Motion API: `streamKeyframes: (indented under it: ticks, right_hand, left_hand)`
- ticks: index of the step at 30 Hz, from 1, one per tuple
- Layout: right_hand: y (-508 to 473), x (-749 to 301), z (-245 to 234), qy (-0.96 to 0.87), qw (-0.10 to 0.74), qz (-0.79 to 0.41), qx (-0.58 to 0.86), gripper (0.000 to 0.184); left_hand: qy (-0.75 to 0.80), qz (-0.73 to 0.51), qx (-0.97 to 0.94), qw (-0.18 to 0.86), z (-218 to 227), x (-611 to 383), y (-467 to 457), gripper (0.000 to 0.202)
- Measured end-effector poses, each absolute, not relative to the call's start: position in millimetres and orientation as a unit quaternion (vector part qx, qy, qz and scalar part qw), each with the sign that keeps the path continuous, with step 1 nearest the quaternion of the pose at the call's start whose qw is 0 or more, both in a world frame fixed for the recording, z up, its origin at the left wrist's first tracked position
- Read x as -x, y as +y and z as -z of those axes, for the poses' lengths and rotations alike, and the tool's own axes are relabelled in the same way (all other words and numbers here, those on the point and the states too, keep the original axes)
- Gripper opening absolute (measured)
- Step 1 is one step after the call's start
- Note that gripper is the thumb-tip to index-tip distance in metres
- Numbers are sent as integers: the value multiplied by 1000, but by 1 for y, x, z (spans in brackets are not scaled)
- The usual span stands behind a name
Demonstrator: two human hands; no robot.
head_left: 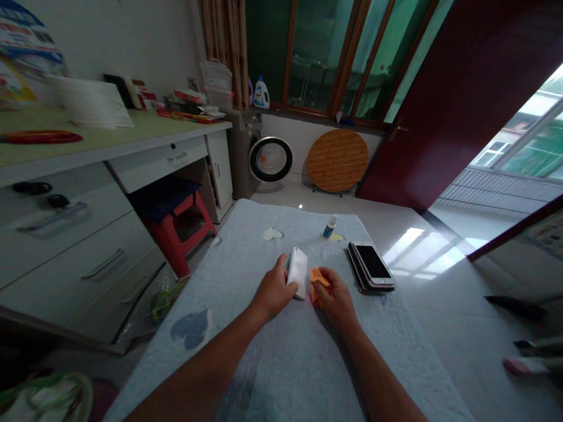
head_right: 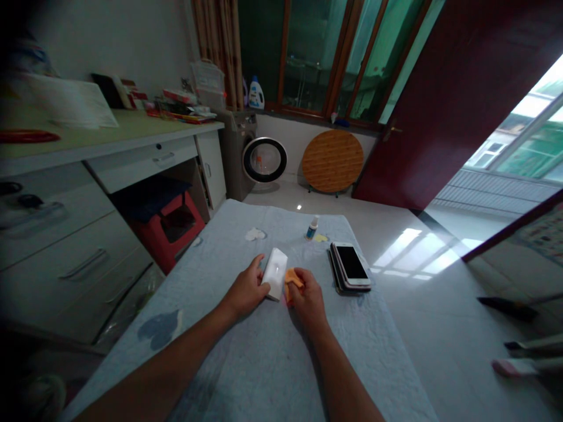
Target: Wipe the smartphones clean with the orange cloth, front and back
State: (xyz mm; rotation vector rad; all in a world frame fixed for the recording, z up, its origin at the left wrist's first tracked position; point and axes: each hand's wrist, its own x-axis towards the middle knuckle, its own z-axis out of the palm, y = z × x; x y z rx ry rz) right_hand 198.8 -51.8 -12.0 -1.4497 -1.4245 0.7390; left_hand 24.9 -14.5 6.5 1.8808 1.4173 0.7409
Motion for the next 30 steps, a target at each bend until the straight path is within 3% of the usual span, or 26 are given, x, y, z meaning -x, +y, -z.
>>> streamKeyframes:
  ticks: [3,8,16,30]
  right_hand:
    - [-52,-199,12,-583,469,-259,612,34]
    - [-53,-197,8,-642,441,-227,584,18]
    - [-54,-190,4,-706,395,-181,559,15]
    - [-54,-193,12,-726,372,-153,558,24]
  left_hand:
    - [537,-235,-735,341,-2,-23,-12,80]
    - [542,-160,-775,281,-7,-16,-16,79]
    - [484,-48,-841,236,-19,-4,-22,122]
    - [513,-32,-839,179,-17,-10,-22,80]
